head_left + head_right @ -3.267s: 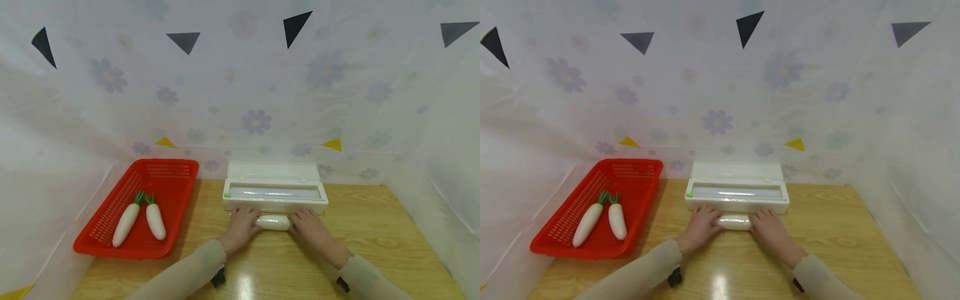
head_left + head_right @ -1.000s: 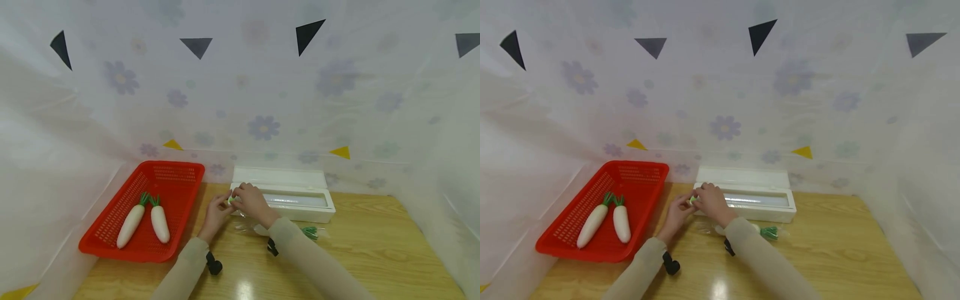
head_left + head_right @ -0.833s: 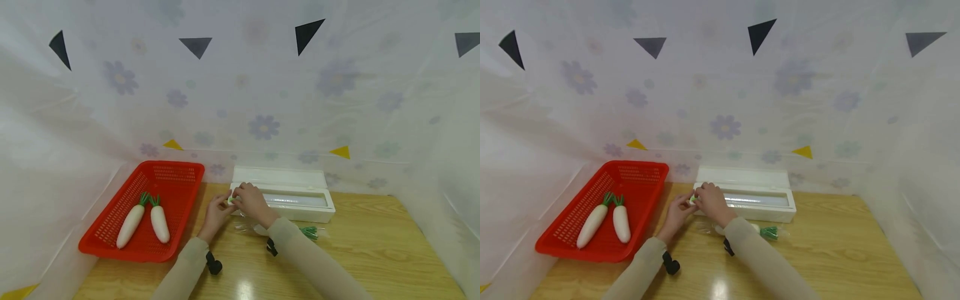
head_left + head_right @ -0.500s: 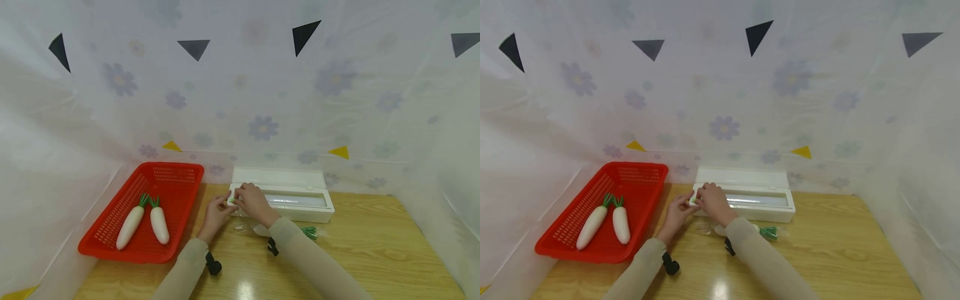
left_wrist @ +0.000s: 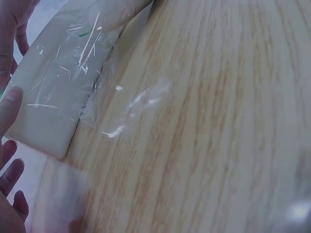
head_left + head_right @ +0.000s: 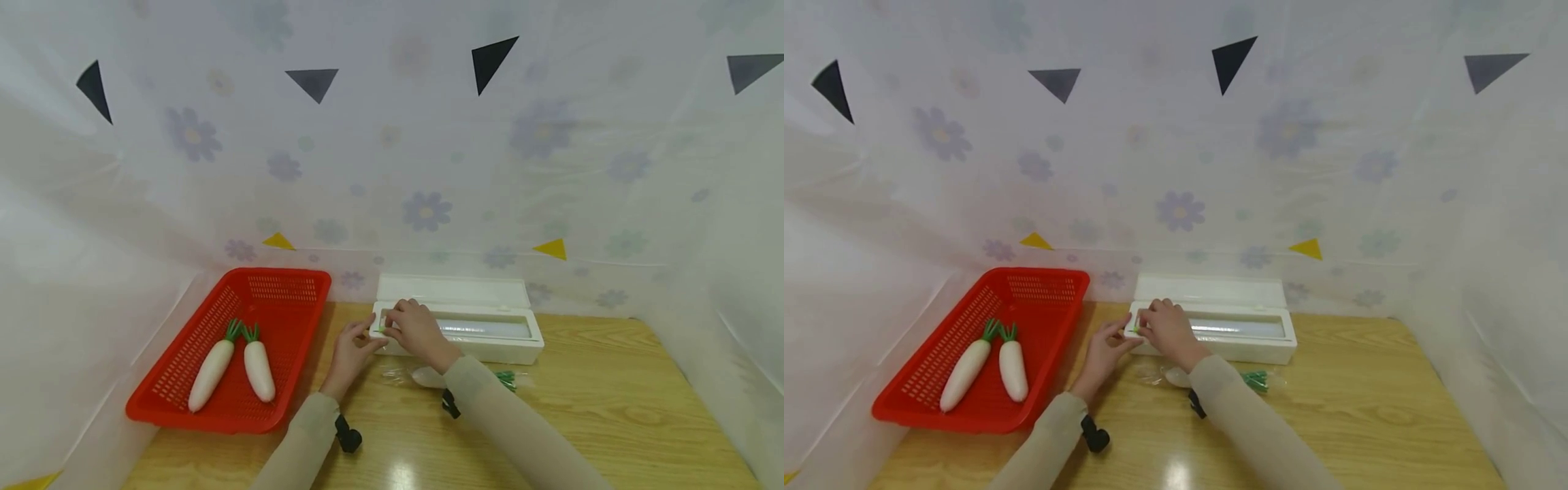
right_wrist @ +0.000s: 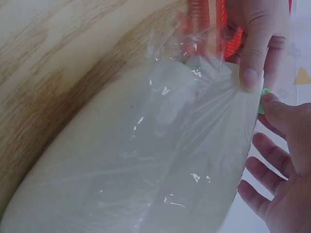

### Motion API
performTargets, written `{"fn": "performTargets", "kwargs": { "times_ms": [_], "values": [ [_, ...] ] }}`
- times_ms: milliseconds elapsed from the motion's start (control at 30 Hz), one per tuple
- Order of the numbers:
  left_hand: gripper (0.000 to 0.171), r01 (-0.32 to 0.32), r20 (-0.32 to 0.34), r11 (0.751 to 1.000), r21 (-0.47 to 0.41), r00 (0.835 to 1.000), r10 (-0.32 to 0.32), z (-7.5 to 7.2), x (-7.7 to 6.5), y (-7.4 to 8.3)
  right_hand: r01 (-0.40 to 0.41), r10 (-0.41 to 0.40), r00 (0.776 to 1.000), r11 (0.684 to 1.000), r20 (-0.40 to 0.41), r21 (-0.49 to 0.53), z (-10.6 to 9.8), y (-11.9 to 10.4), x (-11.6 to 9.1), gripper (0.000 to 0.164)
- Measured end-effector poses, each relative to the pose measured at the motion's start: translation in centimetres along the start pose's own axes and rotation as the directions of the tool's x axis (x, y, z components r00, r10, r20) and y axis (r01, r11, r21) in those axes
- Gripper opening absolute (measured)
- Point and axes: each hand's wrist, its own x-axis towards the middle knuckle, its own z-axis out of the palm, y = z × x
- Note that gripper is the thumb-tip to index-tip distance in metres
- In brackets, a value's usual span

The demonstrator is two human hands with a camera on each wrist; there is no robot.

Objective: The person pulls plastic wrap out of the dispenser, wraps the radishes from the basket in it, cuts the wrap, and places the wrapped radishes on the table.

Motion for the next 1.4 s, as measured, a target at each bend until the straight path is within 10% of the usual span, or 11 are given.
{"fn": "performTargets", "kwargs": {
  "times_ms": [1400],
  "values": [
    [0.058,-0.037,-0.029,0.996,0.078,0.999,0.039,0.06,0.00,-0.35,0.051,-0.054,0.998,0.994,-0.025,-0.098,-0.44,0.38,-0.23,0.011]
  ]
}}
